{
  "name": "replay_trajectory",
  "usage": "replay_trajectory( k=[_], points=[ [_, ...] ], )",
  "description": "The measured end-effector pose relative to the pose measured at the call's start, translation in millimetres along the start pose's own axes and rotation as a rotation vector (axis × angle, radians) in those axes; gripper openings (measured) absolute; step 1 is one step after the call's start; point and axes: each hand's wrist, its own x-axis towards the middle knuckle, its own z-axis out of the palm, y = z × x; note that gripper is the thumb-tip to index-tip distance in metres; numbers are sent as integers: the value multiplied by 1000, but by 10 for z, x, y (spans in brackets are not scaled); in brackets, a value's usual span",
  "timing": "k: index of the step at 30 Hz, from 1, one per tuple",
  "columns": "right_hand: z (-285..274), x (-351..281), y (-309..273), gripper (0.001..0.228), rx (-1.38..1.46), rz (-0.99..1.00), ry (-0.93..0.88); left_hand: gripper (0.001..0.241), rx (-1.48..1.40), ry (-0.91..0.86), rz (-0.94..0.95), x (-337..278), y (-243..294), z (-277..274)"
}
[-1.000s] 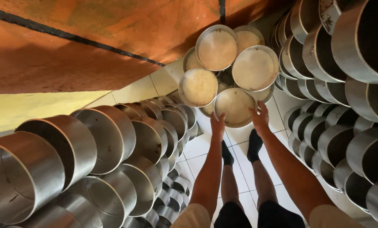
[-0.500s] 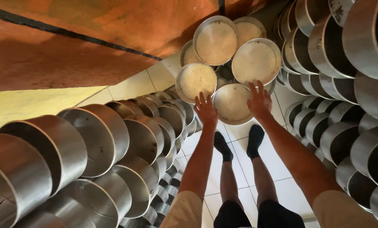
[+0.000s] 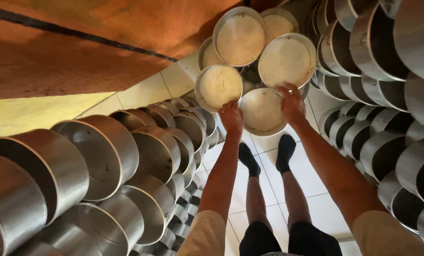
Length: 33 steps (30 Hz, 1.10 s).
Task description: Organizing and stacking metal baking pans in a bakery environment.
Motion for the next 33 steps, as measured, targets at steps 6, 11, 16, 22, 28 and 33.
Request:
replay_trajectory(
  k=[6, 11, 16, 22, 28, 33],
  points=[
    [195, -11, 192, 47, 39, -36, 92, 45, -106, 66, 75, 21, 49, 31],
    [230, 7, 210, 42, 102, -60, 140, 47, -141, 75, 68, 5, 92, -69],
    [273, 37, 220, 38, 150, -91, 182, 47, -171, 77, 69, -1, 105, -164],
    [402, 75, 248, 33, 185, -13, 212, 47, -152, 79, 65, -1, 75, -90],
    [391, 100, 203, 34, 228, -12, 248, 41, -111, 44, 25, 11, 67, -14],
    [240, 88, 23, 44, 160, 44, 188, 55, -145, 65, -34, -15, 105, -30]
  ],
)
